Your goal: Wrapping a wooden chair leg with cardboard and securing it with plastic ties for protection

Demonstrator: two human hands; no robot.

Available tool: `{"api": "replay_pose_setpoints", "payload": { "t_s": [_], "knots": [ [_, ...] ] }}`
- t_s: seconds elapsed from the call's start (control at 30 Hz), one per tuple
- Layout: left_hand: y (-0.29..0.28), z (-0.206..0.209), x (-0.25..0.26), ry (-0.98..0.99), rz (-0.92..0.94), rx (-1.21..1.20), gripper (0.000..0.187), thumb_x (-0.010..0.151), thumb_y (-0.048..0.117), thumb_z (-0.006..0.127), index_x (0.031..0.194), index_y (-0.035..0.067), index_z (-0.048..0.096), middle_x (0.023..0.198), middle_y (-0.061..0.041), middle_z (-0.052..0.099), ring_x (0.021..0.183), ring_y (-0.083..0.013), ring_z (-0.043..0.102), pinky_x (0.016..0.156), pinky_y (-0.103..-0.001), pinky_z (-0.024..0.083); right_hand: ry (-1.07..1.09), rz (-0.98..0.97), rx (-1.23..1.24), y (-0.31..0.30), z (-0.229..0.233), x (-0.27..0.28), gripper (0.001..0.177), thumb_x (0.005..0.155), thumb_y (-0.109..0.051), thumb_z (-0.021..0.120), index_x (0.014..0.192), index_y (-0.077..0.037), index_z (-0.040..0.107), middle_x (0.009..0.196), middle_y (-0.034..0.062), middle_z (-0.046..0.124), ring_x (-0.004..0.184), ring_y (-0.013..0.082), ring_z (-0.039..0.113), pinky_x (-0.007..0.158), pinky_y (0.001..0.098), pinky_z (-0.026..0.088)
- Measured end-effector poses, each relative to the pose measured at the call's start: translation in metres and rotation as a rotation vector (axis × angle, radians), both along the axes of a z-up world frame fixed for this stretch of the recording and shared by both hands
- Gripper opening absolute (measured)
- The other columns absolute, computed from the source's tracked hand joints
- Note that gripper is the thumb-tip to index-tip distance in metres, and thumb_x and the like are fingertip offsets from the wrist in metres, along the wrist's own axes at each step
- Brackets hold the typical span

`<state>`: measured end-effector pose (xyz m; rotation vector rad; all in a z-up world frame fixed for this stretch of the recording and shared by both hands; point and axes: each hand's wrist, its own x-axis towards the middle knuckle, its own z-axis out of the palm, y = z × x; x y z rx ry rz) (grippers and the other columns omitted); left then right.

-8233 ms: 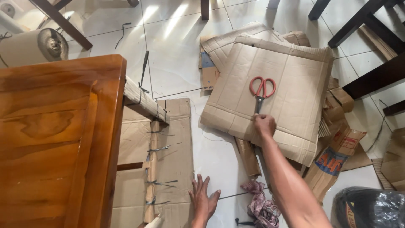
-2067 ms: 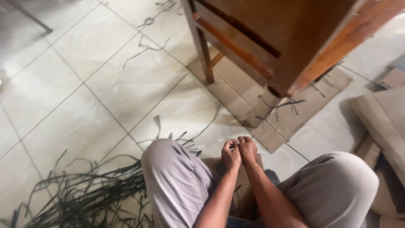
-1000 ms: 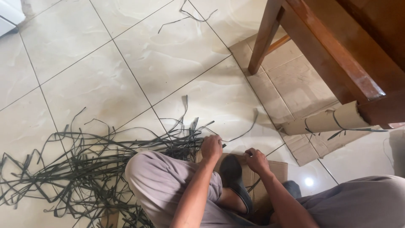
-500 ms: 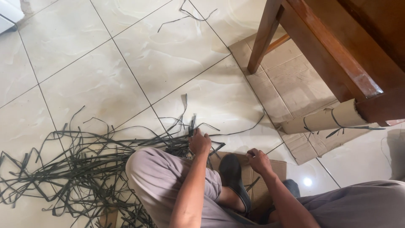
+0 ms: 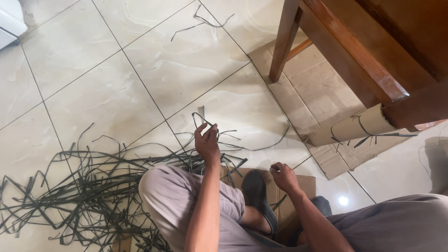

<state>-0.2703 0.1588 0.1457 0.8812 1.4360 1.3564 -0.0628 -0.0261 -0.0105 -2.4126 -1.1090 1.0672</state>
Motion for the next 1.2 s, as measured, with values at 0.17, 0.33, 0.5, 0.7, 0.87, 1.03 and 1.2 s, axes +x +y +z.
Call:
{"api": "replay_pose_setpoints", "payload": {
  "t_s": [0.17,0.33,0.5,0.7,0.87,1.03,1.2],
  "knots": [
    [0.002,-0.009,-0.003,-0.104,-0.017,0.030,0.026,0.091,0.002,0.072,0.117,0.002,0.070,0.109,-0.021,0.077,0.106,-0.0186,0.073,0.084,-0.029,0.061,-0.014,-0.001,-0.012,-0.002,-0.001,-0.001,0.029,0.091,-0.042,0.065,0.114,-0.028,0.076,0.112,0.0060,0.077,0.112,0.0299,0.073,0.100,0.0481,0.057],
    [0.012,-0.050,-0.008,-0.044,-0.030,0.041,0.020,0.092,0.007,0.075,0.112,0.006,0.074,0.112,-0.016,0.077,0.113,-0.0212,0.070,0.090,-0.037,0.058,-0.006,0.005,-0.017,-0.003,-0.005,0.000,0.028,0.090,-0.040,0.066,0.113,-0.028,0.076,0.111,0.0067,0.077,0.112,0.0309,0.073,0.100,0.0484,0.057],
    [0.012,-0.112,-0.021,0.446,0.088,-0.185,0.038,0.085,0.016,0.079,0.121,0.013,0.066,0.124,-0.010,0.068,0.126,-0.0291,0.063,0.107,-0.042,0.050,-0.006,0.030,-0.039,-0.004,-0.013,0.000,0.029,0.090,-0.042,0.066,0.113,-0.029,0.077,0.111,0.0073,0.077,0.112,0.0320,0.072,0.100,0.0492,0.057],
    [-0.002,-0.144,-0.013,0.784,-0.372,-0.360,0.034,0.095,0.018,0.062,0.129,0.014,0.065,0.131,-0.009,0.063,0.124,-0.0343,0.060,0.098,-0.051,0.053,-0.005,0.053,-0.024,-0.006,-0.014,0.001,0.029,0.090,-0.041,0.065,0.112,-0.028,0.077,0.110,0.0089,0.077,0.110,0.0339,0.073,0.099,0.0489,0.057],
    [-0.021,-0.144,-0.006,1.083,-0.623,-0.315,0.036,0.094,0.010,0.054,0.129,0.018,0.061,0.135,-0.005,0.059,0.125,-0.0322,0.057,0.095,-0.049,0.056,-0.022,0.070,-0.002,0.002,-0.008,-0.007,0.027,0.090,-0.040,0.065,0.111,-0.028,0.077,0.108,0.0079,0.077,0.109,0.0321,0.074,0.098,0.0485,0.057],
    [-0.021,-0.115,-0.007,0.983,-0.686,-0.443,0.042,0.096,0.007,0.052,0.133,0.024,0.063,0.133,-0.004,0.061,0.120,-0.0298,0.059,0.093,-0.046,0.056,-0.059,0.095,0.028,0.021,0.018,-0.028,0.027,0.092,-0.040,0.062,0.111,-0.026,0.076,0.107,0.0093,0.077,0.106,0.0318,0.074,0.097,0.0492,0.058],
    [-0.016,-0.104,-0.017,0.721,-0.537,-0.329,0.033,0.094,0.010,0.054,0.124,0.021,0.064,0.125,-0.007,0.067,0.123,-0.0324,0.064,0.103,-0.052,0.050,-0.002,0.160,0.056,0.045,0.012,-0.056,0.025,0.091,-0.040,0.066,0.112,-0.032,0.076,0.110,0.0018,0.075,0.109,0.0254,0.073,0.096,0.0451,0.059]
  ]
}}
